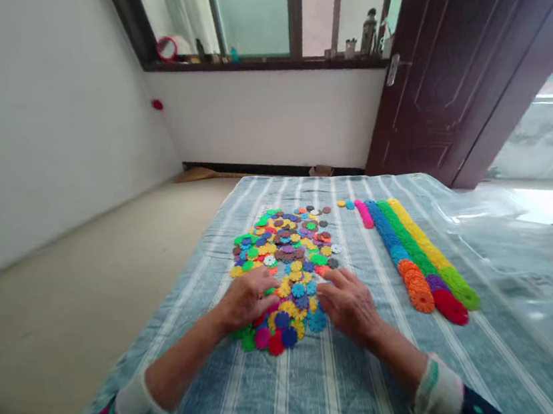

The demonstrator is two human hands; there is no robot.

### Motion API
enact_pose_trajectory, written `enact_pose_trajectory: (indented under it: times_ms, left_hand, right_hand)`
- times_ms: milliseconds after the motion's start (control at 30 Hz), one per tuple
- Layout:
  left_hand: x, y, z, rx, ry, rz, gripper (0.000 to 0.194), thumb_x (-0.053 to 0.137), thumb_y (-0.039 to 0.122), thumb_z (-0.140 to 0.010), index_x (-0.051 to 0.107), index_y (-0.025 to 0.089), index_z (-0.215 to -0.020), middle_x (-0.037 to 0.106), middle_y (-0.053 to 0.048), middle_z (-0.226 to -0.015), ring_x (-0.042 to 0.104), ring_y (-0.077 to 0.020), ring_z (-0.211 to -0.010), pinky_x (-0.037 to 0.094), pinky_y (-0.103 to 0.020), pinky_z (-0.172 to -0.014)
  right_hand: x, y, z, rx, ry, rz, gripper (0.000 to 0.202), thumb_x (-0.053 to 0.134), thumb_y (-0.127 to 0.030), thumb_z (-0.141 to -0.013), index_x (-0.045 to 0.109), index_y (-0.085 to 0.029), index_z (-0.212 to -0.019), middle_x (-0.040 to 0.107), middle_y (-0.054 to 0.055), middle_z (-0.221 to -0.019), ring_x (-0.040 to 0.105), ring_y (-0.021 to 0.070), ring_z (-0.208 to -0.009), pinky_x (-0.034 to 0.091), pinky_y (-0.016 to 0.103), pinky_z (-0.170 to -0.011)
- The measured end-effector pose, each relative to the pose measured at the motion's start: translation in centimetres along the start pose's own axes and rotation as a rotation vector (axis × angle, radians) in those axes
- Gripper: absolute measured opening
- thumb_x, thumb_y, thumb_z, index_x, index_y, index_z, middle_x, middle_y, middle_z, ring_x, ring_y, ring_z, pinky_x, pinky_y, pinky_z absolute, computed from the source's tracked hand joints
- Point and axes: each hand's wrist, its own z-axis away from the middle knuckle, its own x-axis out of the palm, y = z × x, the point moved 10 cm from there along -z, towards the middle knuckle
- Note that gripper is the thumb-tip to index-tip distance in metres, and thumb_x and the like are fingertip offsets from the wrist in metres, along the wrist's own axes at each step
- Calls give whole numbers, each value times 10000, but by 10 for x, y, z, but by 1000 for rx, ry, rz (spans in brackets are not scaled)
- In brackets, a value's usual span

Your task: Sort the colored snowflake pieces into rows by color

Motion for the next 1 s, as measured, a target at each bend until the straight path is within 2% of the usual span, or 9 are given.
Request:
enact_pose_trajectory:
  times_ms: [133,267,367,467,600,700,767,867,1000]
  left_hand:
    - [1,6,-3,9,50,16,118,577,273,-827,666,197,-844,594,-41,-944,560,-172,-913,456,-278,-812]
    - [0,4,-4,-4,99,-4,160,541,275,-856,655,182,-793,591,-47,-899,559,-174,-887,460,-283,-789]
    - [-1,0,-5,-23,131,-23,160,537,266,-861,649,174,-794,594,-55,-885,562,-185,-880,462,-293,-770]
    - [-1,-6,-6,-59,153,-31,145,539,253,-860,648,169,-813,601,-65,-888,565,-199,-891,462,-305,-767]
    - [-1,-11,-5,-94,161,-35,142,528,224,-861,652,168,-823,608,-70,-898,566,-200,-893,457,-299,-757]
    - [-2,-9,-4,-85,144,-29,168,508,218,-867,655,169,-800,607,-67,-889,566,-194,-889,454,-298,-768]
    - [-3,-5,-2,-65,126,-6,154,528,223,-853,661,173,-794,605,-63,-894,563,-192,-899,452,-296,-776]
    - [-2,-2,0,-39,87,51,136,563,249,-834,673,175,-803,598,-61,-899,562,-187,-890,454,-289,-766]
    - [1,-2,2,-16,50,108,151,563,256,-831,682,168,-800,590,-64,-894,566,-176,-856,458,-286,-756]
  right_hand:
    - [35,-21,-20,-66,-110,-2,150,618,-240,-846,700,-257,-971,625,67,-1099,511,252,-1093,444,401,-920]
    - [54,-3,-31,16,-148,13,161,605,-248,-859,721,-286,-963,633,56,-1062,517,240,-1095,440,394,-929]
    - [54,18,-34,94,-122,66,170,580,-233,-872,729,-279,-940,629,63,-1037,527,232,-1066,448,387,-915]
    - [47,24,-35,124,-70,97,174,566,-218,-875,729,-247,-928,623,86,-1049,528,241,-1070,451,398,-923]
    - [41,-2,-35,31,-31,11,179,556,-261,-890,724,-249,-951,621,88,-1111,504,251,-1135,437,416,-962]
    - [44,-25,-33,-65,-86,-48,172,568,-282,-886,725,-256,-951,618,81,-1148,481,262,-1175,429,427,-976]
    - [48,-31,-32,-88,-143,-63,166,577,-288,-881,726,-260,-949,622,75,-1133,471,267,-1186,425,434,-982]
    - [51,-21,-29,-54,-182,-37,155,592,-287,-872,726,-264,-948,625,74,-1097,469,272,-1188,419,445,-985]
    - [43,-3,-27,31,-113,50,151,587,-266,-870,733,-251,-904,597,99,-1161,451,292,-1212,412,469,-983]
